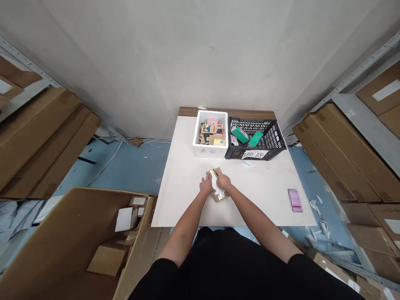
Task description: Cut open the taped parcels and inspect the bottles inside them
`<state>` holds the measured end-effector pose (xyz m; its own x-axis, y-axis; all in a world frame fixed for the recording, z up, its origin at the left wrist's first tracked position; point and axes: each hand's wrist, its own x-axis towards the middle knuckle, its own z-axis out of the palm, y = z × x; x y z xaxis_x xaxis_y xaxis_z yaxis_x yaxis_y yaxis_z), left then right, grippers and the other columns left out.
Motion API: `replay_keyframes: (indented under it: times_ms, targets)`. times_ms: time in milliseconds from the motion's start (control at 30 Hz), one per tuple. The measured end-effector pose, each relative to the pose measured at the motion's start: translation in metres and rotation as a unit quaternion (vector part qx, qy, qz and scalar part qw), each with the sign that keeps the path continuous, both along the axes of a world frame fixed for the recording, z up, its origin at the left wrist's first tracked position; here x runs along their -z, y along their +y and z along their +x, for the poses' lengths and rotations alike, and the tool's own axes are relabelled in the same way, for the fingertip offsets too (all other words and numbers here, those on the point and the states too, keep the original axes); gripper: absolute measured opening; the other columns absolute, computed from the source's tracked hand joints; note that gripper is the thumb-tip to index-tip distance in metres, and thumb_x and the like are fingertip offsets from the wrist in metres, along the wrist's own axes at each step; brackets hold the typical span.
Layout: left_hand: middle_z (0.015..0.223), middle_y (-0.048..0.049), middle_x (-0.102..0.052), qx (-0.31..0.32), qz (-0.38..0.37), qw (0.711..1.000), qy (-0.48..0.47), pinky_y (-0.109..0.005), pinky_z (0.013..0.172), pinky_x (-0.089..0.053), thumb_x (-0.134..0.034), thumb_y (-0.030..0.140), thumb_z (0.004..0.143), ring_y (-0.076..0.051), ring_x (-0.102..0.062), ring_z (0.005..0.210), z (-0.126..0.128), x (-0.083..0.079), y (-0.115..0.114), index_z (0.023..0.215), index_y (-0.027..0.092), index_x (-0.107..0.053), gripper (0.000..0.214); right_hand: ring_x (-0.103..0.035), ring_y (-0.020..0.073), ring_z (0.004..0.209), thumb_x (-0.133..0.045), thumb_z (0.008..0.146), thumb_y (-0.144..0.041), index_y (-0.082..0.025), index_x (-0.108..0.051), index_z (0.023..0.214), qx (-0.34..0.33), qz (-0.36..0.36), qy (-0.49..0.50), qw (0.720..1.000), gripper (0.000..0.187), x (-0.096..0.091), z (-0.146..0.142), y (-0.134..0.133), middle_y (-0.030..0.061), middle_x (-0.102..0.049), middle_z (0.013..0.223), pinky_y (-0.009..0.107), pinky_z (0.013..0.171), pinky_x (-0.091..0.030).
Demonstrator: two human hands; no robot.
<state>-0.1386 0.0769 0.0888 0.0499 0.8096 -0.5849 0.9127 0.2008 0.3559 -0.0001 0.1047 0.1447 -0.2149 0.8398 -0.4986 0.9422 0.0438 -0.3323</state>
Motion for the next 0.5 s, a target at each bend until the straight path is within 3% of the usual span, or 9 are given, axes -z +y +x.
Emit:
replay_keyframes:
  times_ms: [200, 367, 500]
  targets:
    - [0.182, -0.0044, 0.006, 0.051, -0.014, 0.997, 0.052, -0.047, 0.112, -0.05, -0.089, 0.045, 0.073, -0.042, -0.033, 0.155, 0.002, -0.003, 0.004, 0.171, 0.038, -0.001, 0.132, -0.071, 0.029, 0.116, -0.056, 0.096, -0.02, -0.026, -0.041, 0.157, -0.005, -0.007, -0.037, 0.999, 0.063, -0.002, -0.004, -0.01, 0.0114, -0.074, 0.128, 0.032, 0.084, -0.049]
    - [0.182, -0.0047, 0.005, 0.064, -0.004, 0.996, 0.067, -0.047, 0.107, -0.052, -0.087, 0.047, 0.074, -0.041, -0.041, 0.148, 0.001, -0.005, 0.002, 0.172, 0.036, -0.006, 0.128, -0.073, 0.0294, 0.113, -0.063, 0.09, -0.018, -0.028, -0.044, 0.153, 0.007, -0.018, -0.056, 0.998, 0.067, -0.005, -0.009, -0.017, 0.0106, -0.076, 0.123, 0.031, 0.08, -0.049]
    - [0.182, -0.0044, 0.002, 0.065, 0.005, 0.996, 0.066, -0.048, 0.106, -0.051, -0.086, 0.052, 0.072, -0.042, -0.043, 0.145, -0.002, -0.003, 0.001, 0.172, 0.037, -0.008, 0.128, -0.073, 0.03, 0.113, -0.07, 0.086, -0.02, -0.028, -0.047, 0.15, 0.01, -0.04, -0.069, 0.997, 0.069, -0.018, -0.009, -0.02, 0.0105, -0.075, 0.123, 0.03, 0.078, -0.048]
